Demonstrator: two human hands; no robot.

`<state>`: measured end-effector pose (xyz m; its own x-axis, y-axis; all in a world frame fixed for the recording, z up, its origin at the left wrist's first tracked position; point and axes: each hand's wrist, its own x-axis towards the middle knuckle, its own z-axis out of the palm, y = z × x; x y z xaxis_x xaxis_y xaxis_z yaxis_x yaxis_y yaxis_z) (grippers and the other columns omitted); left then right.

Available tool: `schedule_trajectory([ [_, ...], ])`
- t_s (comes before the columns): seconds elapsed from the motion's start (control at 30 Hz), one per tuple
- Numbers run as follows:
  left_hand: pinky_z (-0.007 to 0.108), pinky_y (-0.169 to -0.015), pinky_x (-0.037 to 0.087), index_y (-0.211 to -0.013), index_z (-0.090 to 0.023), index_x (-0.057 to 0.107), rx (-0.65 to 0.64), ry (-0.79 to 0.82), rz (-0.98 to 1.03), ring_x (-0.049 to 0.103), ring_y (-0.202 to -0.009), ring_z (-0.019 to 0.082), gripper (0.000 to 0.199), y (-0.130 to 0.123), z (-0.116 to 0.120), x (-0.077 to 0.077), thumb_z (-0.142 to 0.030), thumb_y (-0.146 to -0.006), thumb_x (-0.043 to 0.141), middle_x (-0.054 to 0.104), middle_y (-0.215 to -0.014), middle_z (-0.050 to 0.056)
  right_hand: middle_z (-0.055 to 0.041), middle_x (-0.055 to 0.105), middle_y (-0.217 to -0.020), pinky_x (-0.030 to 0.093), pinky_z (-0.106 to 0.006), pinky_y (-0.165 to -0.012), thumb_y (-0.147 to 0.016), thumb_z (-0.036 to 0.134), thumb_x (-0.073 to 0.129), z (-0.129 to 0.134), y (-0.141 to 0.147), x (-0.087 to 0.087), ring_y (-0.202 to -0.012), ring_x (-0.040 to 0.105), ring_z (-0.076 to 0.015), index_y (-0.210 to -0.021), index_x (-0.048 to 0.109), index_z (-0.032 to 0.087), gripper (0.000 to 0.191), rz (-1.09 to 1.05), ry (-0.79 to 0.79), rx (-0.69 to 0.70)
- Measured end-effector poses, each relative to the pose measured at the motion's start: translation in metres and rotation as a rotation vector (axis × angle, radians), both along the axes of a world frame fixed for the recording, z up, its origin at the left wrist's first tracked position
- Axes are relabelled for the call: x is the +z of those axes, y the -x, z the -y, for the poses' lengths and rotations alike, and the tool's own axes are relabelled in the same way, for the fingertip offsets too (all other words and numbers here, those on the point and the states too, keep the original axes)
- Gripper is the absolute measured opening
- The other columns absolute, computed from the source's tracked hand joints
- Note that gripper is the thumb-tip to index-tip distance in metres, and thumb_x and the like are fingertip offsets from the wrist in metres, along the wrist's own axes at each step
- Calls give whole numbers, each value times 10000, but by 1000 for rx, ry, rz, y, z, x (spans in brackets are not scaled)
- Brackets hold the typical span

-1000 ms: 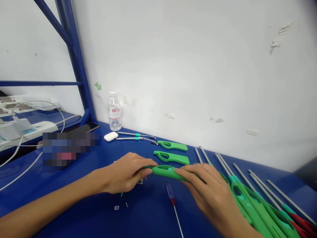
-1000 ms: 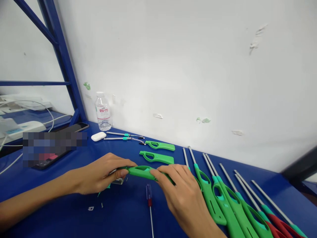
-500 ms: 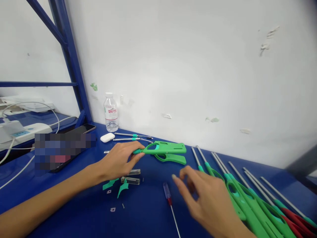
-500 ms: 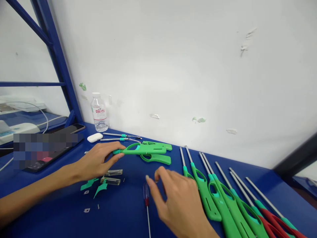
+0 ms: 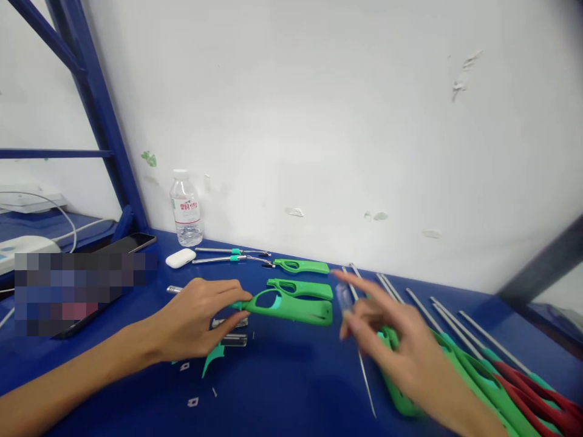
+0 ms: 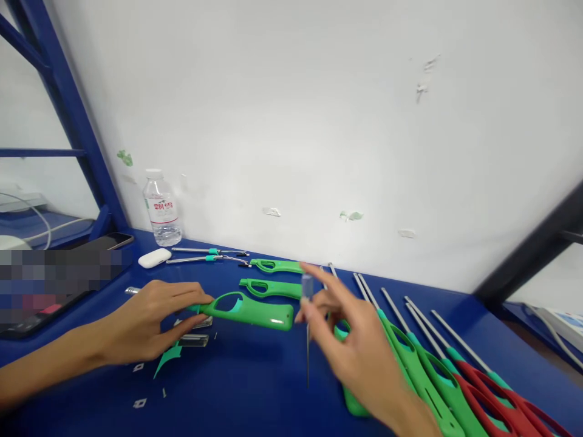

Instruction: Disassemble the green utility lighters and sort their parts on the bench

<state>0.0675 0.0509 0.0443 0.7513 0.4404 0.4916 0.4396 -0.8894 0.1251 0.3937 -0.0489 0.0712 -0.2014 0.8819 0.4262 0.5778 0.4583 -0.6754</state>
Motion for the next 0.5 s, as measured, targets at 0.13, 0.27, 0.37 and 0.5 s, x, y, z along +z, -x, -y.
schedule_trajectory([
  [0.13, 269, -628, 429, -1218, -247, 584, -30, -29, -33, 651, -759, 142, 203, -2, 3, -5, -216, -1033, 509, 685, -943, 8, 14, 742, -839, 577, -266, -633, -1026, 409, 654, -10, -11, -4, -684, 700, -160, -1404, 557, 312, 403, -308, -224, -244],
  [0.27, 283, -620, 406, -1208, -257, 585, -32, -23, -80, 634, -756, 150, 194, -2, 4, -6, -228, -1043, 486, 675, -935, 11, -7, 752, -883, 620, -311, -665, -1015, 375, 679, -11, -3, -17, -833, 764, -219, -1372, 535, 315, 390, -342, -305, -263],
  [0.37, 293, -628, 400, -1194, -260, 592, -21, -9, -103, 631, -760, 154, 193, -2, 5, -7, -235, -1051, 465, 668, -927, 11, 1, 750, -912, 641, -314, -667, -1030, 322, 655, -9, 2, -21, -829, 771, -209, -1365, 539, 324, 355, -230, -339, -229],
  [0.5, 306, -634, 394, -1188, -261, 592, -11, 6, -114, 633, -760, 158, 192, -1, 5, -9, -255, -1058, 451, 672, -929, 9, 25, 749, -925, 642, -263, -662, -1042, 269, 628, -9, 5, -25, -813, 770, -168, -1388, 529, 345, 368, -134, -371, -191],
])
